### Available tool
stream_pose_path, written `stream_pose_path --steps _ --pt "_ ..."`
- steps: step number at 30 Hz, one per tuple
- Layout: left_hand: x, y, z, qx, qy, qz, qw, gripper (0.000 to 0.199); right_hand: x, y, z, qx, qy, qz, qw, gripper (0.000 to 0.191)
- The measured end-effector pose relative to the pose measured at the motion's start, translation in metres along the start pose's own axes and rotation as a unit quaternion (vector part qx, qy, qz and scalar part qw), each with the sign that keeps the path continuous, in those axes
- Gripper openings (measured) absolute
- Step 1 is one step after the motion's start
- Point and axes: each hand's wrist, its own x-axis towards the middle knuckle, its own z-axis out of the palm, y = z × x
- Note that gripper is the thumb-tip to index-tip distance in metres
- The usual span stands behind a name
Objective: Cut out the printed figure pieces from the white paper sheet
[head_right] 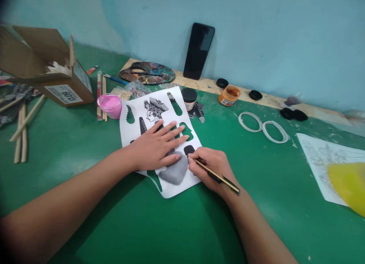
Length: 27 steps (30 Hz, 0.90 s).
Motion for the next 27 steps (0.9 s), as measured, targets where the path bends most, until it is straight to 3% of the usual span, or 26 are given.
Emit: stream_pose_path --steps 9,27 --pt "0.000 0.000 0.000 0.004 -0.007 -0.002 1.000 0.064 0.000 0.008 -0.009 0.056 -0.052 -0.072 0.994 0.009" --pt "0.000 -0.001 -0.001 0.005 -0.008 0.001 1.000 0.064 0.001 0.012 -0.015 0.067 -0.062 -0.071 0.993 0.006"
